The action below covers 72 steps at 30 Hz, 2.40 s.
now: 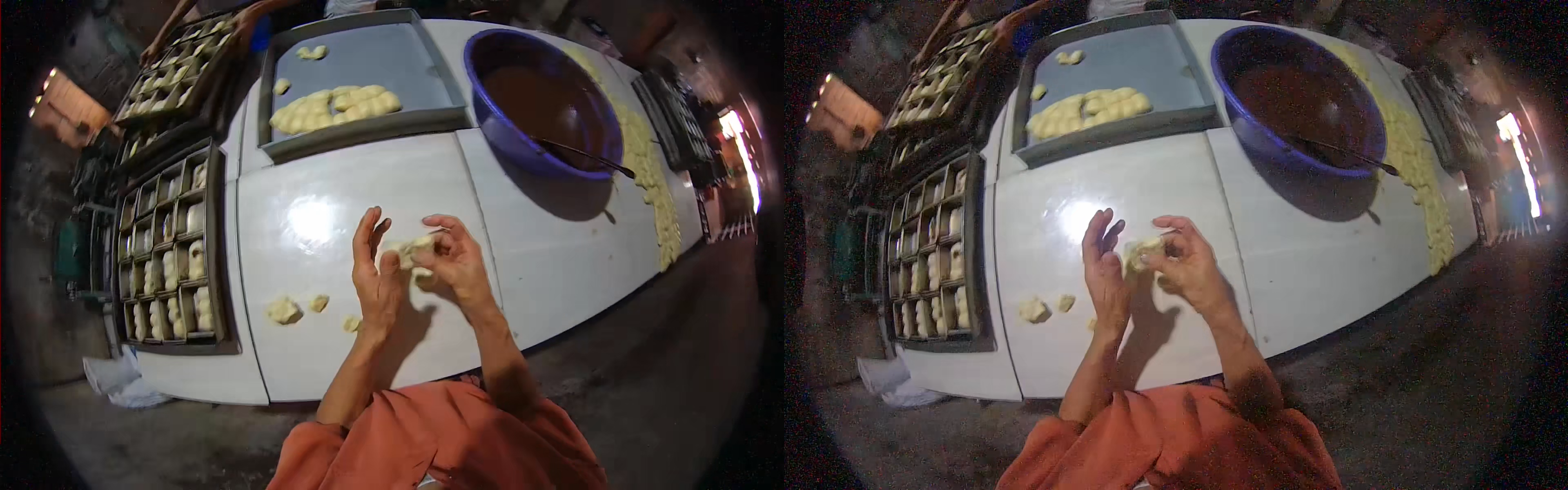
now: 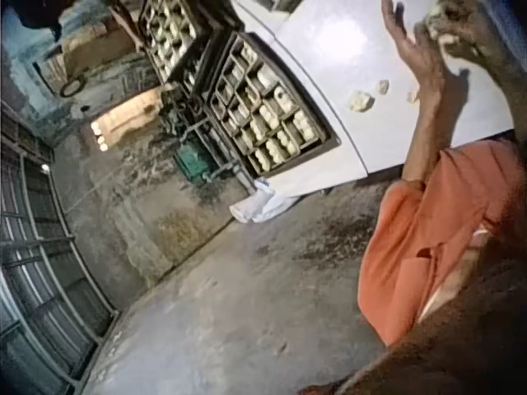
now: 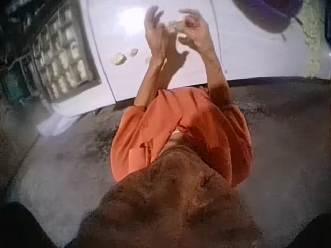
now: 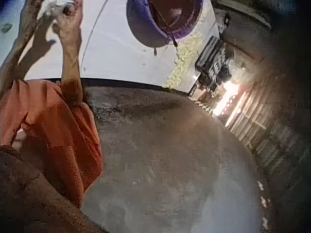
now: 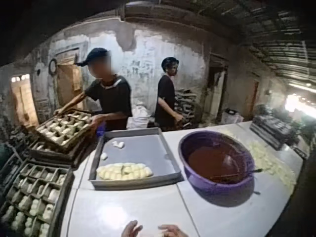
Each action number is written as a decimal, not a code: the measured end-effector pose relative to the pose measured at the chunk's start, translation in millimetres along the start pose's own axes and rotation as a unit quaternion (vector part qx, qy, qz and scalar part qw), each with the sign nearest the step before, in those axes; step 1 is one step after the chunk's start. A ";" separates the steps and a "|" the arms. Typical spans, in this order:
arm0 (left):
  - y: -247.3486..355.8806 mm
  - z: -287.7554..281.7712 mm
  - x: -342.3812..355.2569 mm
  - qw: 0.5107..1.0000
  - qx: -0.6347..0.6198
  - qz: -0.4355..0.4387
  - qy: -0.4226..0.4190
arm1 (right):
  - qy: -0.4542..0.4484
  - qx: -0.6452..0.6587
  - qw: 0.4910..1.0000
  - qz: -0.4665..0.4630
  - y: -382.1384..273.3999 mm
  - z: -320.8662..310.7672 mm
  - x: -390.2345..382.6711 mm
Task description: The person prepares filled pastries by adding chocolate filling into portions of dough, pinching and shaping the dough closed by hand, and placing the filled dough rolls into compartmented baking trays.
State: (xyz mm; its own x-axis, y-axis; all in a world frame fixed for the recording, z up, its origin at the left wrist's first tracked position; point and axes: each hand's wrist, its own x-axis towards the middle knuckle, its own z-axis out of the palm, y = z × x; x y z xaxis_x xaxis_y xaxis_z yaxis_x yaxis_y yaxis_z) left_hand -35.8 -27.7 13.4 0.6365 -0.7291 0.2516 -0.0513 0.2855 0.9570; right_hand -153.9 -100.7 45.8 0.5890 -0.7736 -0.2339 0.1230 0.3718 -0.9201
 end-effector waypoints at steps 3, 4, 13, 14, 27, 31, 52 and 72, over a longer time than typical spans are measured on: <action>2.7 38.6 3.9 0.995 -0.012 0.052 -0.083 | -0.086 0.157 0.984 -0.027 -12.0 -10.4 -7.4; -2.5 54.2 4.4 0.995 -0.038 0.084 -0.045 | -0.122 0.225 0.967 -0.011 -20.9 -13.7 -11.4; -15.3 122.7 2.2 0.946 -0.204 -0.201 -0.154 | 0.051 0.074 0.985 -0.145 -100.8 -115.5 43.6; -11.3 117.9 5.5 0.949 -0.186 -0.211 -0.145 | 0.084 0.010 0.984 -0.157 -117.5 -137.6 58.9; -7.4 81.0 27.3 0.927 0.012 -0.288 -0.241 | -0.023 -0.312 0.950 -0.003 -157.7 -218.8 141.2; -15.3 102.2 33.2 0.923 -0.079 -0.287 -0.244 | 0.014 -0.091 0.994 -0.064 -154.9 -170.2 103.9; -24.4 26.2 7.7 0.933 -0.178 -0.313 0.002 | 0.052 -0.411 0.867 -0.277 25.4 -31.7 19.6; -1.1 -1.2 19.1 0.928 -0.159 -0.318 -0.112 | 0.024 -0.245 0.912 -0.329 31.9 -23.2 17.3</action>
State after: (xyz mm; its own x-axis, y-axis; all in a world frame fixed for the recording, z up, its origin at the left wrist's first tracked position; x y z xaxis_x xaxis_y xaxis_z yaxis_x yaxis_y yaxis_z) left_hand -22.7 -41.2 17.0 0.2824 -0.9141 -0.2910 0.5320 -0.1032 0.8404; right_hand -158.3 -114.1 5.1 0.4794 -0.7725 0.4165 0.0582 -0.4456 -0.8934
